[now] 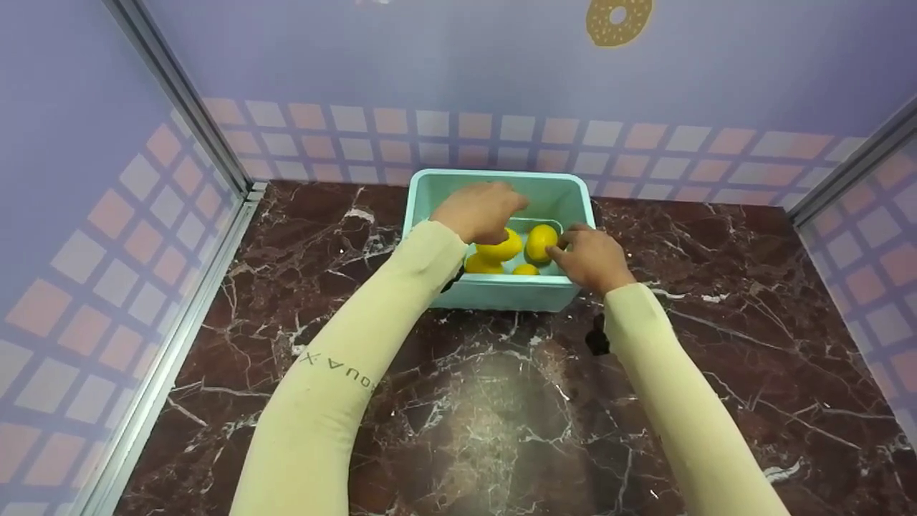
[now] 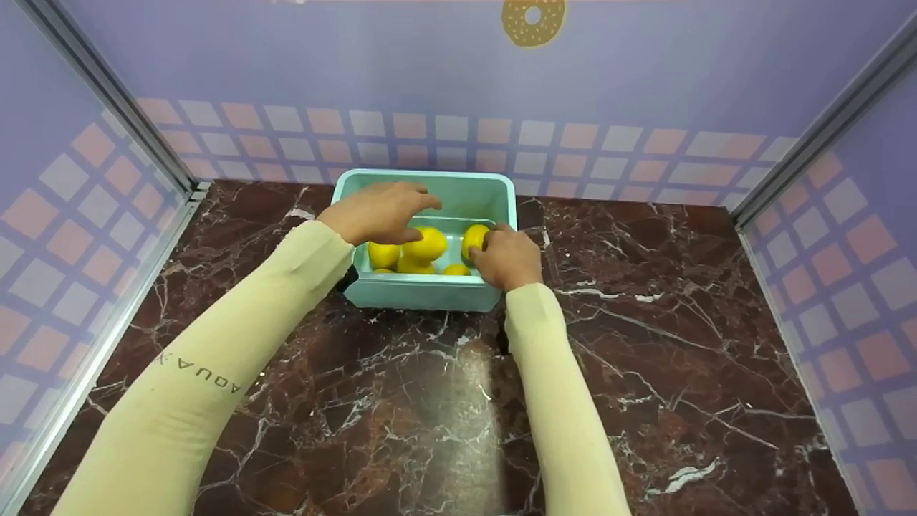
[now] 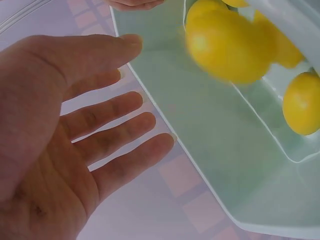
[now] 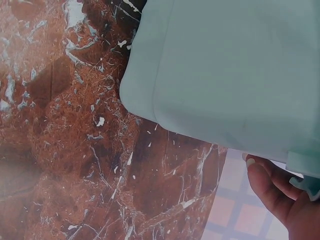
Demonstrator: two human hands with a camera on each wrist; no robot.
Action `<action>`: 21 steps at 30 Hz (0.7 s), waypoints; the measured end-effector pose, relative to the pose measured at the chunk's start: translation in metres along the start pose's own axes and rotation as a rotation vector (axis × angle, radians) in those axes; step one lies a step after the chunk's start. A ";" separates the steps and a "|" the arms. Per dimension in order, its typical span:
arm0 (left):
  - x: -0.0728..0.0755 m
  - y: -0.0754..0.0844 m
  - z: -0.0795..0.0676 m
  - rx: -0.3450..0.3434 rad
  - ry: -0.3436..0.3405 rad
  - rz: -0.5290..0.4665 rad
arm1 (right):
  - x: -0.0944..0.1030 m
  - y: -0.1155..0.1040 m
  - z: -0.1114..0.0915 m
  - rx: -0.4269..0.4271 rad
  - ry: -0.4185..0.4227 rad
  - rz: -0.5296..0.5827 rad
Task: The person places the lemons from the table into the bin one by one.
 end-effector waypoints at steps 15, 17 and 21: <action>-0.005 0.001 -0.007 -0.005 0.039 0.022 | 0.002 0.008 0.000 -0.044 0.034 0.153; -0.007 0.001 -0.008 -0.004 0.060 0.029 | 0.002 0.010 -0.001 -0.049 0.051 0.201; -0.010 -0.001 -0.013 0.011 0.118 0.054 | 0.000 0.012 -0.001 -0.034 0.067 0.267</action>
Point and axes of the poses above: each hand's wrist, its own z-axis towards the middle knuckle, its own x-axis out of the back of the hand, y = z × x, the point moved 4 cm from there along z, towards the middle knuckle, and after that the axes turned 10 degrees about -z, right-handed, at the moved point
